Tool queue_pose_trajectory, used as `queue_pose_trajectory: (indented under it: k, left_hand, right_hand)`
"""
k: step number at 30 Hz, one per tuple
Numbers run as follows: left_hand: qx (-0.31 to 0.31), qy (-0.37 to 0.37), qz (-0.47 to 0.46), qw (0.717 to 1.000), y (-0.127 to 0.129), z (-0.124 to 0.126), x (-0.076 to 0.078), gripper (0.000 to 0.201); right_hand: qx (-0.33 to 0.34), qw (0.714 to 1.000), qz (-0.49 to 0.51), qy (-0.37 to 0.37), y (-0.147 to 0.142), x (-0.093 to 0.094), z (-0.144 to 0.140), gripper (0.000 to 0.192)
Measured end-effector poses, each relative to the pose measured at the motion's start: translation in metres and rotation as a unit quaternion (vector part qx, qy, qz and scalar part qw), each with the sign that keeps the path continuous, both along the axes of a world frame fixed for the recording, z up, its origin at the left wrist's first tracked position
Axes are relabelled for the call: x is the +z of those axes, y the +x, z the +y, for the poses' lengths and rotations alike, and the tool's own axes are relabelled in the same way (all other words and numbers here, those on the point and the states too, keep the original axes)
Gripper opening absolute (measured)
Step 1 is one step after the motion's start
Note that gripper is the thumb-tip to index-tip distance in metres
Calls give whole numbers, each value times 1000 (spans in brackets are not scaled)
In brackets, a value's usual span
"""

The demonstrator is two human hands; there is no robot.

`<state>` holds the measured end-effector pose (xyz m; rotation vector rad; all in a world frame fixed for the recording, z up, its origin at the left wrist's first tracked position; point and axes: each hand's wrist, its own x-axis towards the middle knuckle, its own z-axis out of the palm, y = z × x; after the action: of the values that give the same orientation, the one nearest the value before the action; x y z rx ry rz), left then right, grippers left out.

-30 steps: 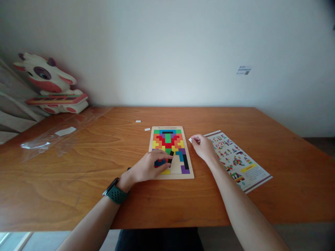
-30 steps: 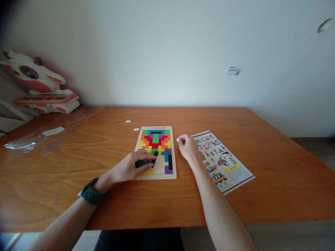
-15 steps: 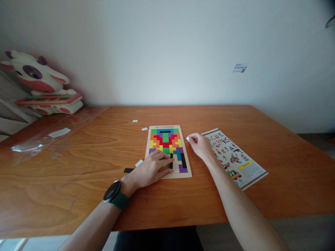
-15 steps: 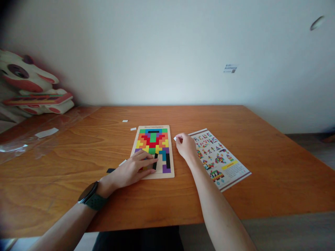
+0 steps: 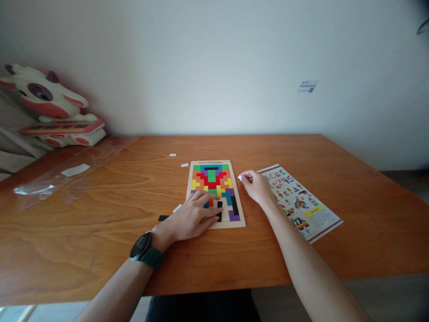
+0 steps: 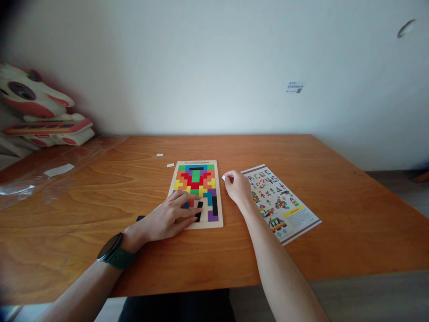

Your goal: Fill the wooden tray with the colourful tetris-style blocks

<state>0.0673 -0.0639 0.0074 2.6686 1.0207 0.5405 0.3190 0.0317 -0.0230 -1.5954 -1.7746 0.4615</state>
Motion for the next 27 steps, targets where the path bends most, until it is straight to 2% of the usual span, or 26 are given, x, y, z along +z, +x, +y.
queue_pose_trajectory:
  k: [10, 20, 27]
  left_hand:
    - [52, -24, -17, 998, 2, 4, -3, 32]
    - [45, -34, -24, 998, -1, -1, 9, 35]
    - [37, -15, -35, 999, -4, -1, 10, 36]
  right_hand:
    - [4, 1000, -5, -8, -1, 2, -2, 12]
    - [9, 1000, -2, -4, 1, -1, 0, 12]
    - [1, 1000, -5, -11, -1, 2, -1, 12]
